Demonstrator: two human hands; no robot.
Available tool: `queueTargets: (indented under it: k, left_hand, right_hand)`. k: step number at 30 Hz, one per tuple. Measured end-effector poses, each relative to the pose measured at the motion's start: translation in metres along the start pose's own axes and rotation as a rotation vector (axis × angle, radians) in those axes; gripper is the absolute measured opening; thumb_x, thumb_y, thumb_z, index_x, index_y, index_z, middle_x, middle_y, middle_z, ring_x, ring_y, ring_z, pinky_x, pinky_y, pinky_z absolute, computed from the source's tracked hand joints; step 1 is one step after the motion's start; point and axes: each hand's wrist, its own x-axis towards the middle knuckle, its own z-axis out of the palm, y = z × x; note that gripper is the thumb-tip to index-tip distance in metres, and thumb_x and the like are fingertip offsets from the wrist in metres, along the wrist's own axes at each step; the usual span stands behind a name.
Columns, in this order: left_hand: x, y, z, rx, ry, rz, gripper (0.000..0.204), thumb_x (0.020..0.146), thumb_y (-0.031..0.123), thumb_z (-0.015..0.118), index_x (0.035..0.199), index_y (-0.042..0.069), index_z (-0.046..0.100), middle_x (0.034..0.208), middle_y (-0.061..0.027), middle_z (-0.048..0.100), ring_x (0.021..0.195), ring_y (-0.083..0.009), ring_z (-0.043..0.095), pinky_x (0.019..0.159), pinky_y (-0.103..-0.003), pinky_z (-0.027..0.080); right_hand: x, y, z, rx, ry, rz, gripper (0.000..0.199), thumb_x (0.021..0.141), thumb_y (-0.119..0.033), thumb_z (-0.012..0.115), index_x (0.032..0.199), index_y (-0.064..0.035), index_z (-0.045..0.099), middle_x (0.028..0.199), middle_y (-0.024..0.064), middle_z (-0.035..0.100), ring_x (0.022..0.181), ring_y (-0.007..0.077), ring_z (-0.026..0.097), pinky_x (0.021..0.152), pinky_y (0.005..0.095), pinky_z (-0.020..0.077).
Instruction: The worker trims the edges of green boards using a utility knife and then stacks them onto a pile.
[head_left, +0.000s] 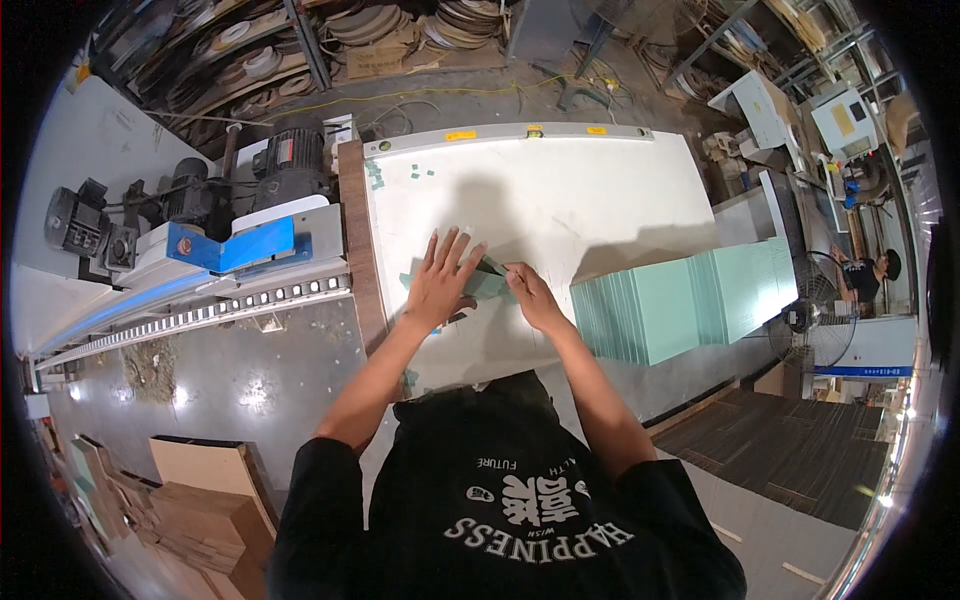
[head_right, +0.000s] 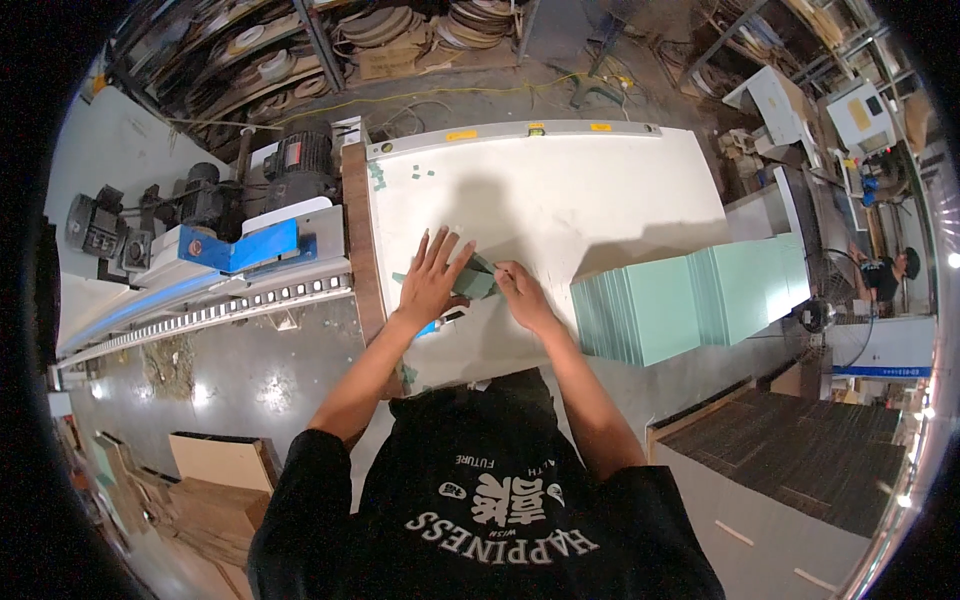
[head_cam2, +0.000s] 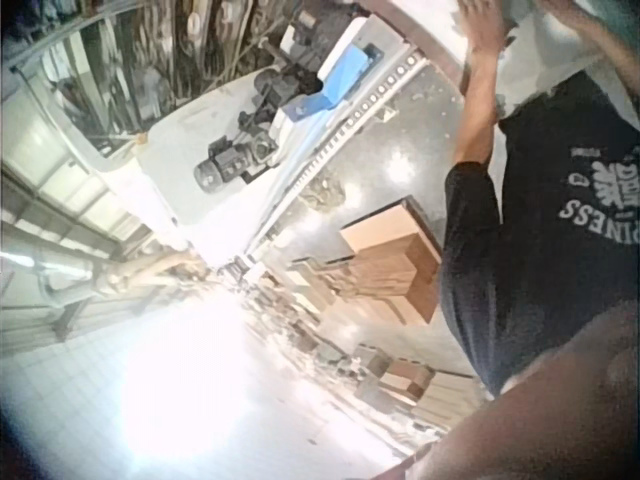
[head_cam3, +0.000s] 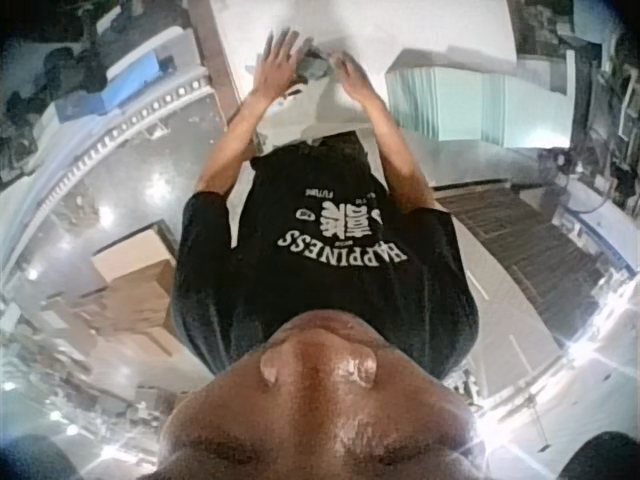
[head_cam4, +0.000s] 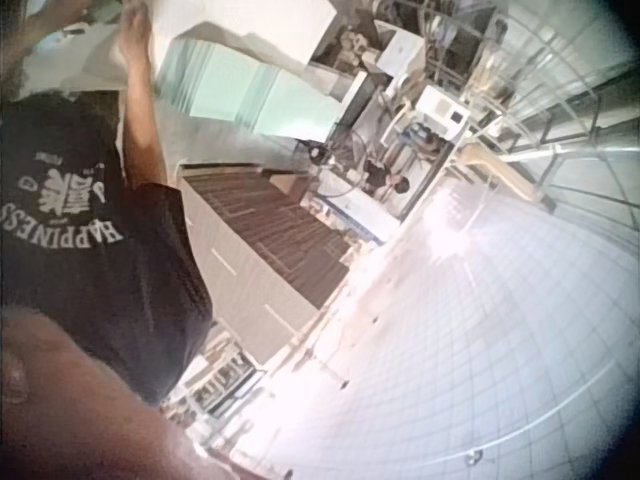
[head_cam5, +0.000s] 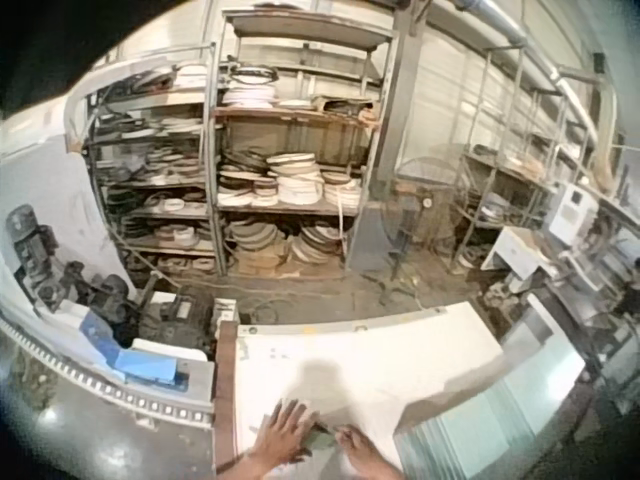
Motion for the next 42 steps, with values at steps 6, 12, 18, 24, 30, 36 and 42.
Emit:
queueTargets:
  k: [6,12,18,24,30,36,42]
  left_hand:
    - [0.003,-0.016,0.02,-0.09,-0.163,0.048,0.115,0.065,0.042,0.091,0.16,0.018,0.031,0.154,-0.0105,0.043,0.15,-0.0355,0.032,0.127,-0.052,0.022]
    - [0.008,-0.003,-0.014,0.166,-0.181,-0.355,0.118,0.066,0.043,0.092,0.163,0.022,0.028,0.162,-0.0148,0.032,0.15,-0.0422,0.031,0.122,-0.066,0.02]
    - [0.002,-0.022,0.001,-0.067,-0.169,-0.358,0.123,0.061,0.024,0.097,0.162,0.022,0.028,0.163,-0.0192,0.027,0.149,-0.0453,0.031,0.115,-0.069,0.033]
    - [0.011,-0.003,0.001,-0.205,-0.109,-0.086,0.113,0.064,0.021,0.095,0.16,0.019,0.034,0.164,-0.0226,0.022,0.154,-0.0475,0.018,0.122,-0.067,0.023]
    - [0.005,-0.008,0.013,-0.092,-0.171,-0.02,0.088,0.063,0.027,0.094,0.141,0.018,0.053,0.142,-0.0061,0.052,0.138,-0.0287,0.046,0.115,-0.056,0.037]
    - [0.003,-0.003,0.008,-0.187,-0.175,-0.161,0.074,0.063,0.029,0.094,0.129,0.019,0.062,0.129,-0.0018,0.061,0.125,-0.0239,0.057,0.105,-0.047,0.047]
    - [-0.017,0.001,0.007,-0.275,0.092,-0.313,0.079,0.06,0.027,0.097,0.132,0.016,0.065,0.141,-0.0142,0.054,0.126,-0.0325,0.058,0.104,-0.043,0.051]
  right_hand:
    - [-0.003,-0.001,0.01,0.352,0.159,-0.038,0.053,0.1,-0.038,0.067,0.137,-0.003,0.057,0.132,0.0178,0.061,0.121,0.0327,0.06,0.104,0.0398,0.0465]
    - [-0.019,-0.005,0.006,-0.038,0.134,-0.099,0.082,0.082,-0.043,0.087,0.145,-0.0052,0.051,0.141,0.0169,0.056,0.131,0.0333,0.054,0.109,0.0433,0.044]
    - [-0.015,-0.012,0.007,-0.098,0.131,-0.082,0.093,0.07,-0.045,0.094,0.144,-0.006,0.052,0.138,0.0173,0.056,0.13,0.0356,0.054,0.109,0.0442,0.0448]
    - [-0.006,-0.017,0.007,-0.095,0.086,-0.135,0.09,0.068,-0.045,0.094,0.139,-0.0068,0.056,0.135,0.0173,0.056,0.127,0.0358,0.056,0.104,0.0448,0.0482]
    - [-0.013,-0.05,0.01,-0.379,0.03,-0.09,0.084,0.067,-0.04,0.093,0.138,-0.0107,0.059,0.133,0.0142,0.059,0.124,0.036,0.057,0.102,0.0457,0.0507]
    - [-0.012,-0.055,0.006,-0.513,-0.026,0.098,0.068,0.072,-0.027,0.088,0.133,-0.0119,0.061,0.126,0.0124,0.061,0.119,0.0342,0.058,0.099,0.0462,0.0521]
    - [-0.02,-0.021,0.005,-0.302,0.168,-0.09,0.073,0.072,-0.018,0.088,0.136,-0.0107,0.054,0.136,0.0167,0.052,0.128,0.0378,0.051,0.104,0.0472,0.0486]
